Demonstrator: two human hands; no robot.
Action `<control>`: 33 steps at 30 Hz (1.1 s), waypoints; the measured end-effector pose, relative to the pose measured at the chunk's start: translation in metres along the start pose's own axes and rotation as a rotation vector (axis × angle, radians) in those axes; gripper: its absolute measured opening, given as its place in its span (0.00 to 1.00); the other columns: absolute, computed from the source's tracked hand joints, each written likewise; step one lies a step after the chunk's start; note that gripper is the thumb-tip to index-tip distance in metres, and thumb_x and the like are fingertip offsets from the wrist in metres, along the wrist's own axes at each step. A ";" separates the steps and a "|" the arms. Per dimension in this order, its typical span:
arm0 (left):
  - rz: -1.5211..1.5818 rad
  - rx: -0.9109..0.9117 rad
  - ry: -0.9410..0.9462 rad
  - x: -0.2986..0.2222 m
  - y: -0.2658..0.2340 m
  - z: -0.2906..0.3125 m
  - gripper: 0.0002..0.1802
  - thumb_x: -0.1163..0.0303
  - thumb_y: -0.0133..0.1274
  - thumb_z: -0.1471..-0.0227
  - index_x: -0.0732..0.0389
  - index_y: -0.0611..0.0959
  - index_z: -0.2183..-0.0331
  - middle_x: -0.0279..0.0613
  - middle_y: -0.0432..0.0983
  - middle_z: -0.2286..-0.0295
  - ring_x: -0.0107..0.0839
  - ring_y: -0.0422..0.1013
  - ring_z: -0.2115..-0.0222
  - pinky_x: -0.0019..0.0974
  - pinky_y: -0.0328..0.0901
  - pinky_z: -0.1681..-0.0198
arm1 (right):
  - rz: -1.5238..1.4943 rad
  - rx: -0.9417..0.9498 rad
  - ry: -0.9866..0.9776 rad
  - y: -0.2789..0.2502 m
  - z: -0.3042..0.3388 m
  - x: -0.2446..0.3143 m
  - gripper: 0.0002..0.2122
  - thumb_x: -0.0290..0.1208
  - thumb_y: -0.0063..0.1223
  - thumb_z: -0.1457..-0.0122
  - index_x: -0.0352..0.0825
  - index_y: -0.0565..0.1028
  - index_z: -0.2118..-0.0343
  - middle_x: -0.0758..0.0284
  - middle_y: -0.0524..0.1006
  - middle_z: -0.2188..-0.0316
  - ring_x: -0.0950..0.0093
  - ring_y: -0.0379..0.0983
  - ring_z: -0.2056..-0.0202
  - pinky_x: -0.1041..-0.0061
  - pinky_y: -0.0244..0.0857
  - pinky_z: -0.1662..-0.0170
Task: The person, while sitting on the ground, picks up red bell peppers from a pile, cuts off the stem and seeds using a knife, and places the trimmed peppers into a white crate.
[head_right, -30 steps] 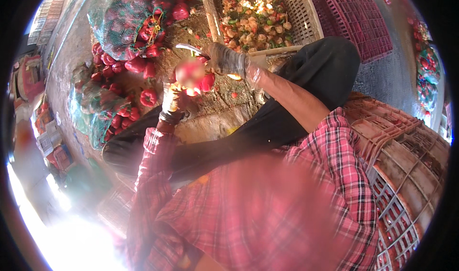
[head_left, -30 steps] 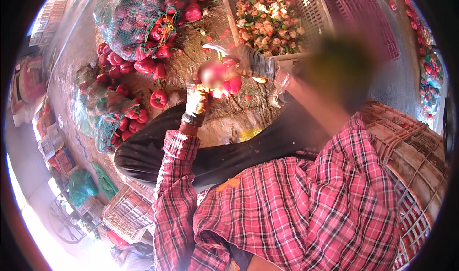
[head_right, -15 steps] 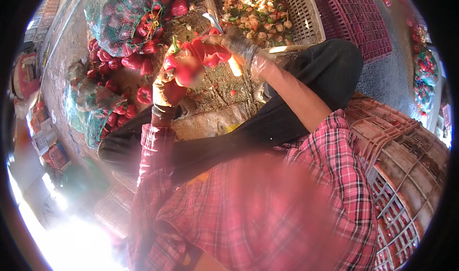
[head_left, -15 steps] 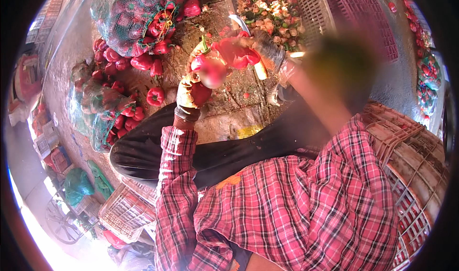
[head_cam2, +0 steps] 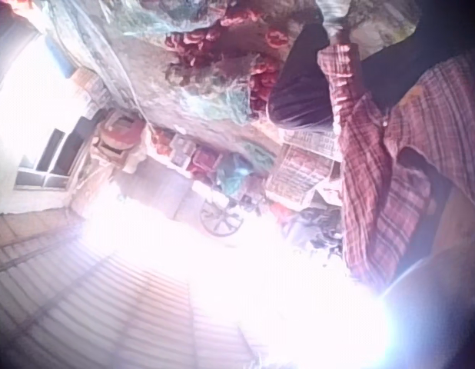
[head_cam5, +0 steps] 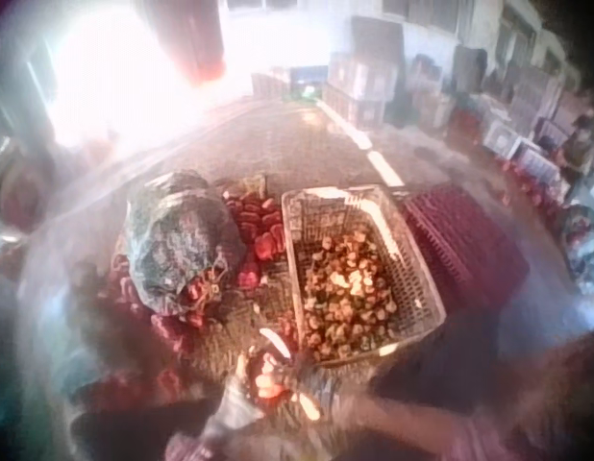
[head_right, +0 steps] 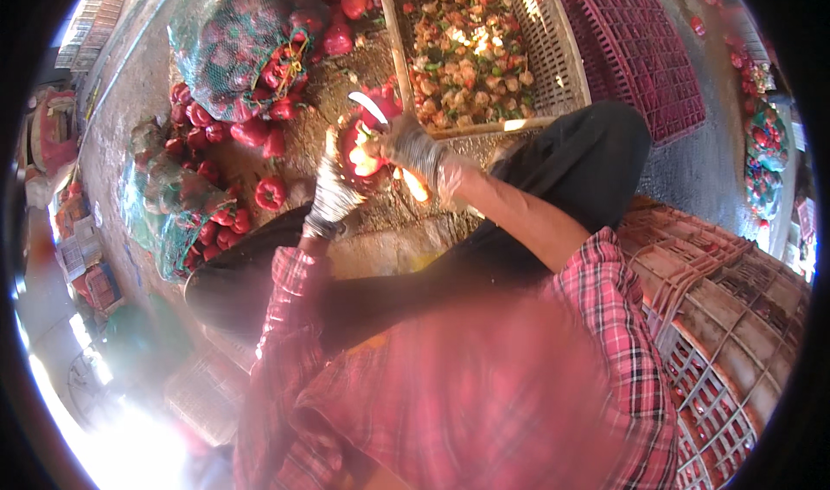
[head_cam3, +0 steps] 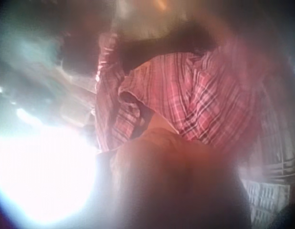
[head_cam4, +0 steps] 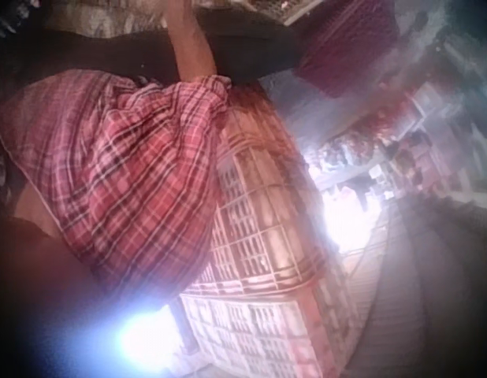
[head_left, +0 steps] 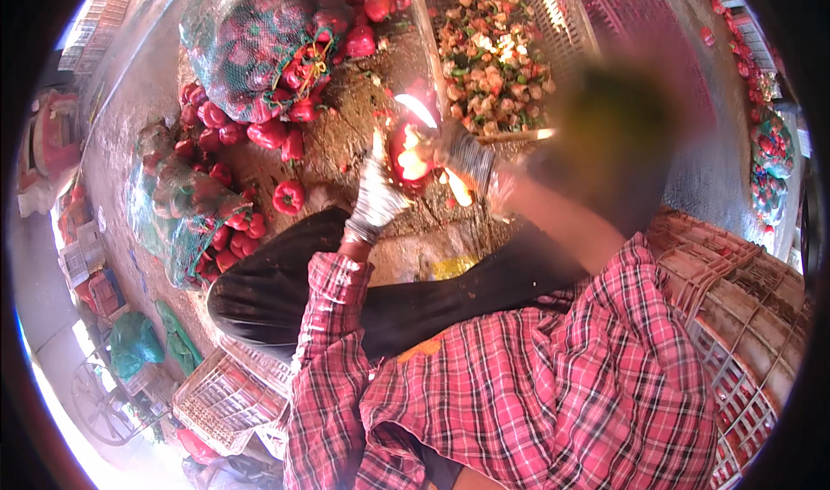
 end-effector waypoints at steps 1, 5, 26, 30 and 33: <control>-0.220 0.035 0.094 0.002 -0.002 -0.006 0.30 0.68 0.51 0.51 0.56 0.59 0.48 0.42 0.64 0.53 0.34 0.67 0.58 0.38 0.65 0.56 | 0.326 -0.033 -0.018 -0.007 0.001 -0.014 0.13 0.36 0.59 0.56 0.31 0.71 0.76 0.65 0.72 0.80 0.72 0.70 0.75 0.72 0.66 0.70; -0.763 -0.028 0.311 -0.001 -0.010 0.002 0.36 0.80 0.55 0.57 0.59 0.57 0.47 0.41 0.65 0.55 0.29 0.66 0.57 0.32 0.66 0.56 | 0.324 -0.129 0.281 -0.009 0.006 0.024 0.14 0.37 0.62 0.62 0.35 0.71 0.76 0.62 0.72 0.82 0.66 0.71 0.75 0.70 0.65 0.69; -1.087 -0.557 0.804 -0.149 0.004 0.129 0.24 0.73 0.59 0.59 0.62 0.71 0.57 0.38 0.71 0.65 0.28 0.70 0.68 0.30 0.68 0.65 | -0.608 -0.120 0.426 -0.058 -0.008 0.099 0.17 0.46 0.54 0.52 0.36 0.71 0.68 0.71 0.70 0.82 0.82 0.63 0.85 0.80 0.58 0.86; -1.333 -0.982 0.807 -0.250 -0.007 0.310 0.22 0.75 0.53 0.56 0.63 0.72 0.55 0.41 0.72 0.65 0.29 0.71 0.68 0.31 0.68 0.66 | 0.124 -0.478 0.550 -0.117 -0.042 0.012 0.23 0.46 0.55 0.54 0.31 0.72 0.60 0.66 0.74 0.77 0.78 0.67 0.81 0.77 0.64 0.78; -1.476 -1.153 0.402 -0.288 -0.092 0.439 0.26 0.70 0.56 0.56 0.63 0.68 0.54 0.42 0.71 0.65 0.31 0.72 0.70 0.31 0.69 0.67 | 0.364 -0.412 0.713 -0.141 -0.042 -0.014 0.22 0.46 0.54 0.53 0.31 0.72 0.61 0.66 0.74 0.77 0.79 0.66 0.82 0.78 0.63 0.80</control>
Point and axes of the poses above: each hand's wrist, its own z-axis away from the middle knuckle, its own y-axis out of the palm, x = y × z, the point moved 4 cm from there along -z, towards the middle knuckle
